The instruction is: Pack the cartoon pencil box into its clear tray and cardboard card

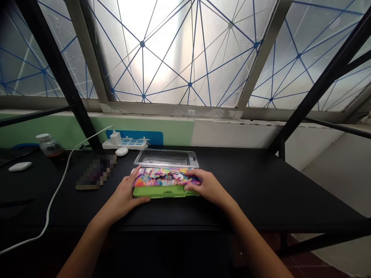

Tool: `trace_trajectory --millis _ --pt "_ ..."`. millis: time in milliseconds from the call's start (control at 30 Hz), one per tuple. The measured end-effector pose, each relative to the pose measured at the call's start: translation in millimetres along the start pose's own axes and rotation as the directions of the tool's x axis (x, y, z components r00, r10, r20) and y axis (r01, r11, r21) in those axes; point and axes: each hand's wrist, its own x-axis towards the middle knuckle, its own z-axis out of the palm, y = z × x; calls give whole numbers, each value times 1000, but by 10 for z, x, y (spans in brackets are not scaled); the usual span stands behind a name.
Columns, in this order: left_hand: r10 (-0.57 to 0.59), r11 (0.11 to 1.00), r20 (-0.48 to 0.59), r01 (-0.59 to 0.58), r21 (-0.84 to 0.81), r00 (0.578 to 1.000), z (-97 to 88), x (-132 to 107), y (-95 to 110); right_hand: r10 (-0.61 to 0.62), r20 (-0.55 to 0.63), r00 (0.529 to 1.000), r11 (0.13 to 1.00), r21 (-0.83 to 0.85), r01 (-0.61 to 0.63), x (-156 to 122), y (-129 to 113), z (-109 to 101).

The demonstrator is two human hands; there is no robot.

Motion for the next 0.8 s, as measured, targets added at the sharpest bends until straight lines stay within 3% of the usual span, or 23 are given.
trace_trajectory --millis 133,267,467,600,800 --pt "37 999 20 -37 6 999 -11 -6 5 88 -112 990 995 58 -82 148 108 34" --pt "60 998 13 -60 26 998 -30 -10 25 119 -182 976 992 68 -109 52 139 92" --pt "35 999 -7 -35 25 999 -40 7 49 56 -68 996 998 40 -53 -360 96 51" --pt "16 1000 -20 -15 13 1000 -48 34 27 1 -36 999 991 -136 -6 -438 119 92" --pt "86 994 15 -87 66 996 -23 91 -32 85 -137 987 921 -367 -130 -286 122 160"
